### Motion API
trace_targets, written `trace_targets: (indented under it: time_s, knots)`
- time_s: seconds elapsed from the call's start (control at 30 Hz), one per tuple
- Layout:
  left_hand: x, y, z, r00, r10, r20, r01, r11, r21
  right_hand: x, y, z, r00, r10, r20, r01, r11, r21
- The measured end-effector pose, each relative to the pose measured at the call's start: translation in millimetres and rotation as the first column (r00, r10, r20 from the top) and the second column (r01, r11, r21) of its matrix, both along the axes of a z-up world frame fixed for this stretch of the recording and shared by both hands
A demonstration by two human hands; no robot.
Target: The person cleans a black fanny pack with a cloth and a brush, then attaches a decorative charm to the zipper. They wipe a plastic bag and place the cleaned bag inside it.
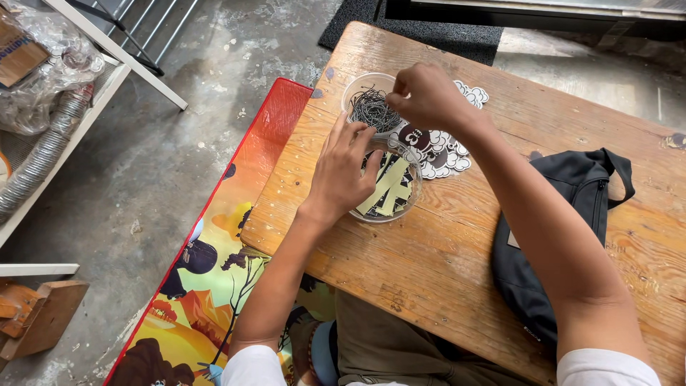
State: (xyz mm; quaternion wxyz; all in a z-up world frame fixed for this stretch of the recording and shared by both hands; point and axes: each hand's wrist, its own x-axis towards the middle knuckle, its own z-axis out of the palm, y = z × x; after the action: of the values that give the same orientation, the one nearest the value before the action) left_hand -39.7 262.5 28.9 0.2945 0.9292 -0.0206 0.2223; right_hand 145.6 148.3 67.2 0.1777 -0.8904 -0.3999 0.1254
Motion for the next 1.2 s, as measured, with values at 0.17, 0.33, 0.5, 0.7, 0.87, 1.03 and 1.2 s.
trace_targets:
  time_s: [0.17, 0.33, 0.5, 0.7, 0.87, 1.03, 1.2]
  knots:
    - [1.3, 10.1, 0.1, 0.993, -0.117, -0.018, 0.117, 0.993, -0.017, -1.1, -22.3, -1.9, 1.0, -0.015, 0.003, 0.015, 0.999, 0.052]
    - [1.8, 16.5, -1.6, 0.976, -0.216, -0.017, 0.215, 0.976, -0.038, -13.5, -44.1, -6.5, 0.992, 0.002, 0.122, -0.007, 0.999, 0.038]
    - [0.2, 20.4, 2.4, 0.965, -0.258, -0.055, 0.255, 0.966, -0.053, -26.1, -59.6, -4.4, 0.996, -0.031, 0.085, 0.029, 0.999, 0.025]
    - [-2.4, 20.6, 6.0, 0.978, -0.206, -0.018, 0.206, 0.979, 0.005, -37.4, -68.4, 36.4, 0.939, -0.059, -0.338, 0.222, 0.856, 0.467]
    - [-10.9, 9.1, 25.2, 0.987, -0.156, 0.047, 0.156, 0.988, -0.006, -39.3, -91.7, 43.4, 0.88, -0.037, -0.474, 0.312, 0.797, 0.517]
    - [-10.0, -4.2, 23.8, 0.978, -0.162, 0.132, 0.169, 0.985, -0.039, -37.0, -115.1, 18.3, 0.915, -0.135, -0.38, 0.25, 0.929, 0.272]
    - [-7.3, -18.1, 23.4, 0.973, -0.148, 0.18, 0.161, 0.985, -0.062, -34.8, -117.6, -29.8, 0.986, -0.163, -0.037, 0.166, 0.975, 0.148]
